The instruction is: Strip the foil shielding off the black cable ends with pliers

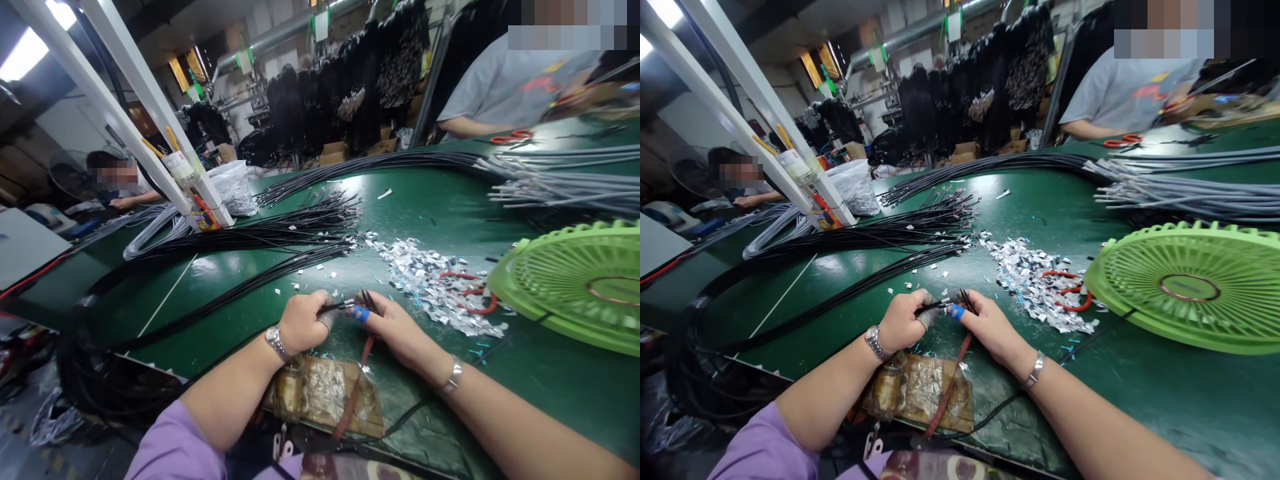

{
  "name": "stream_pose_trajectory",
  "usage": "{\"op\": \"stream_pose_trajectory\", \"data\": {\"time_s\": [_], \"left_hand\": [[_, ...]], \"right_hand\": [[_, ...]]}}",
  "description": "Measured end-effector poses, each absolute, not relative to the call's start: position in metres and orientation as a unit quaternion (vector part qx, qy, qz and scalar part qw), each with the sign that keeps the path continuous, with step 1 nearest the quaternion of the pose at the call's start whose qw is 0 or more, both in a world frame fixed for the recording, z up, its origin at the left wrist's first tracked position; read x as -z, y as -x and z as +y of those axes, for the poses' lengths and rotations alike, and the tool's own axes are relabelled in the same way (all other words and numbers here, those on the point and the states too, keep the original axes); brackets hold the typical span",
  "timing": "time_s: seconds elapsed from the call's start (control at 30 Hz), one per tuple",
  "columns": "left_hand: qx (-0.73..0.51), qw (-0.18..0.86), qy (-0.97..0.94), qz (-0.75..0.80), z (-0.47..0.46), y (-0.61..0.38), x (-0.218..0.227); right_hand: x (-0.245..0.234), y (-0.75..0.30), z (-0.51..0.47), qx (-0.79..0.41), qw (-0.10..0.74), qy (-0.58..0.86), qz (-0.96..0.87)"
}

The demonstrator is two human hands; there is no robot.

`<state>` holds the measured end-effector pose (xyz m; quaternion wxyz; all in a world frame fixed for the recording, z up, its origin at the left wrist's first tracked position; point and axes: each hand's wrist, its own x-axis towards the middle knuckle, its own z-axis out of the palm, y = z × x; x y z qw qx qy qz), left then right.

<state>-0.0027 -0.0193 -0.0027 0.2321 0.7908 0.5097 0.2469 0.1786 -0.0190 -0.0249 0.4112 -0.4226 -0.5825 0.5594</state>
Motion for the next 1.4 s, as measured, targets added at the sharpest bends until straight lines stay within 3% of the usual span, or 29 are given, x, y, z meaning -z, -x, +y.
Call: {"op": "stream_pose_trajectory", "data": {"time_s": [0.27,0.43,0.53,0.63,0.77,1.07,1.4], "left_hand": [[-0.189,0.232,-0.816,0.495,-0.018,0.001,-0.001],[-0.128,0.226,-0.849,0.461,-0.02,0.001,-0.003],[-0.134,0.262,-0.852,0.434,-0.018,0.003,-0.001],[-0.17,0.341,-0.822,0.423,-0.013,0.007,0.002],[-0.207,0.391,-0.783,0.438,-0.005,0.012,0.005],[-0.174,0.144,-0.784,0.578,-0.012,0.009,-0.003],[-0.06,0.05,-0.825,0.56,-0.02,0.0,-0.006]], "right_hand": [[0.032,-0.182,-0.017,-0.407,0.422,0.418,-0.694],[0.026,-0.18,-0.019,-0.503,0.386,0.415,-0.653],[0.027,-0.18,-0.016,-0.553,0.405,0.462,-0.563],[0.027,-0.186,-0.012,-0.533,0.425,0.489,-0.544],[0.023,-0.194,-0.01,-0.463,0.372,0.43,-0.68],[0.028,-0.191,-0.021,-0.174,0.308,0.466,-0.811],[0.029,-0.184,-0.024,-0.147,0.249,0.471,-0.833]]}}
